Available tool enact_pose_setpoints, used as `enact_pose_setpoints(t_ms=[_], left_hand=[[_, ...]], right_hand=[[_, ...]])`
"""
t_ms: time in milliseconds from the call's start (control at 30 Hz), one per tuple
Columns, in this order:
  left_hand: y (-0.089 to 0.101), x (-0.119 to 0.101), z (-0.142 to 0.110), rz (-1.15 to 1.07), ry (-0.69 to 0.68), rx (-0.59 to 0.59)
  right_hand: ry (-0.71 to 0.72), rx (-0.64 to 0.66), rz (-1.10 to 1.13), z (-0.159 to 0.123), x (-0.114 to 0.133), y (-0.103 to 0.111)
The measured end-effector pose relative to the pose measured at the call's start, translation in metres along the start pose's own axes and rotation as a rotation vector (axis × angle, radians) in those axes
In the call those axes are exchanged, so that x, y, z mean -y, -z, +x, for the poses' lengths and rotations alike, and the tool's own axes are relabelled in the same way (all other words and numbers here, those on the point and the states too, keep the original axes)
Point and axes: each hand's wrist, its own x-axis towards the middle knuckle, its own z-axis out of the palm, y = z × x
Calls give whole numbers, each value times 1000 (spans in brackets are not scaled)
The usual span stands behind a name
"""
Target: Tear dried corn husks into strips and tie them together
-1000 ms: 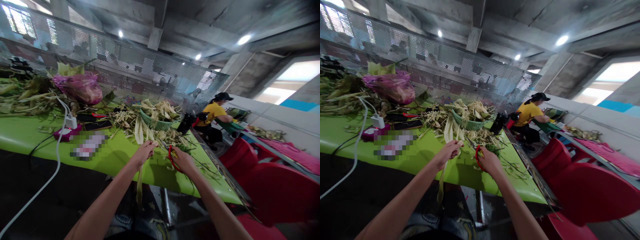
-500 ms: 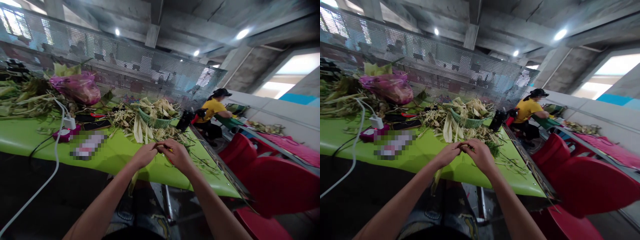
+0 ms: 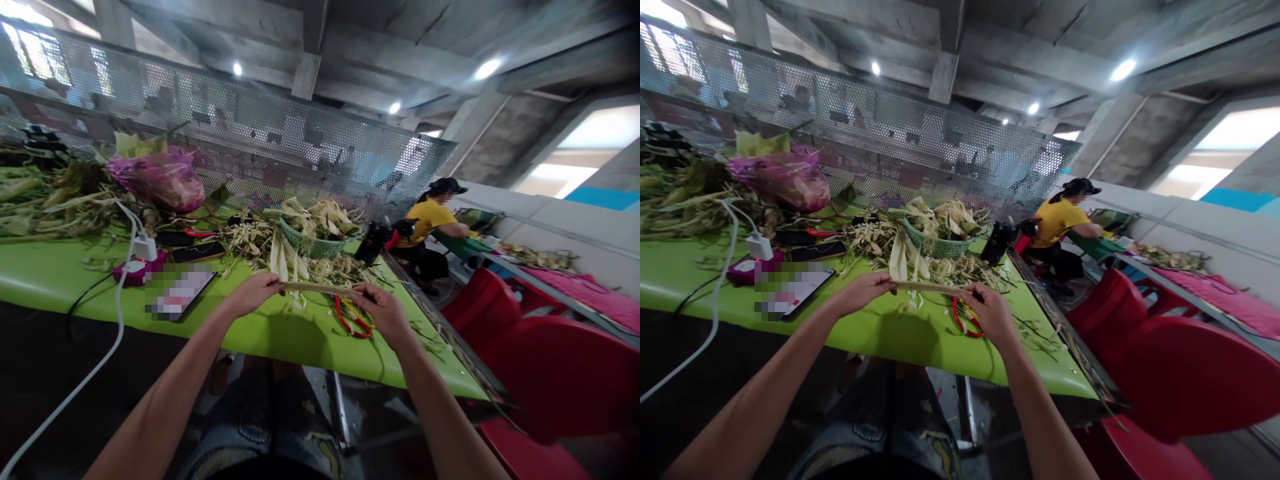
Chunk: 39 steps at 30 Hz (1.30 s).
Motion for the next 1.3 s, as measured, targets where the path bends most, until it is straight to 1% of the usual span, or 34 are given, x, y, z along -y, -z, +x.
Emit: enact_pose_setpoints(t_ms=[100, 167, 300, 400, 467, 567, 700, 767, 867, 1033, 1300], left_hand=[[7, 5, -5, -37, 41, -6], [9, 9, -8, -80, 80, -47], [5, 18, -9, -183, 157, -177], [-3, 29, -6, -225, 193, -342], [-9, 37, -4, -256, 192, -442], [-16, 48, -1, -368, 194, -507], [-21, 59, 0, -608, 243, -594], [-21, 64, 0, -662, 259, -624], [-20, 68, 0, -680, 267, -645], [-18, 69, -3, -731, 264, -680], [-17, 65, -5, -807, 221, -782]], right_hand=[[-26, -55, -8, -1, -7, 5], [-24, -82, -8, 0, -11, 8], [-16, -100, -8, 1, -16, 10], [-32, -125, -20, 1, -22, 8], [-50, -156, -10, 1, -28, 3], [-73, -199, 23, 0, -42, -10], [-88, -267, 4, -4, -61, -34], [-74, -284, 9, -4, -67, -44], [-45, -289, -9, -4, -73, -50], [-15, -293, -55, -3, -75, -51], [-66, -305, -54, -5, -77, -51]])
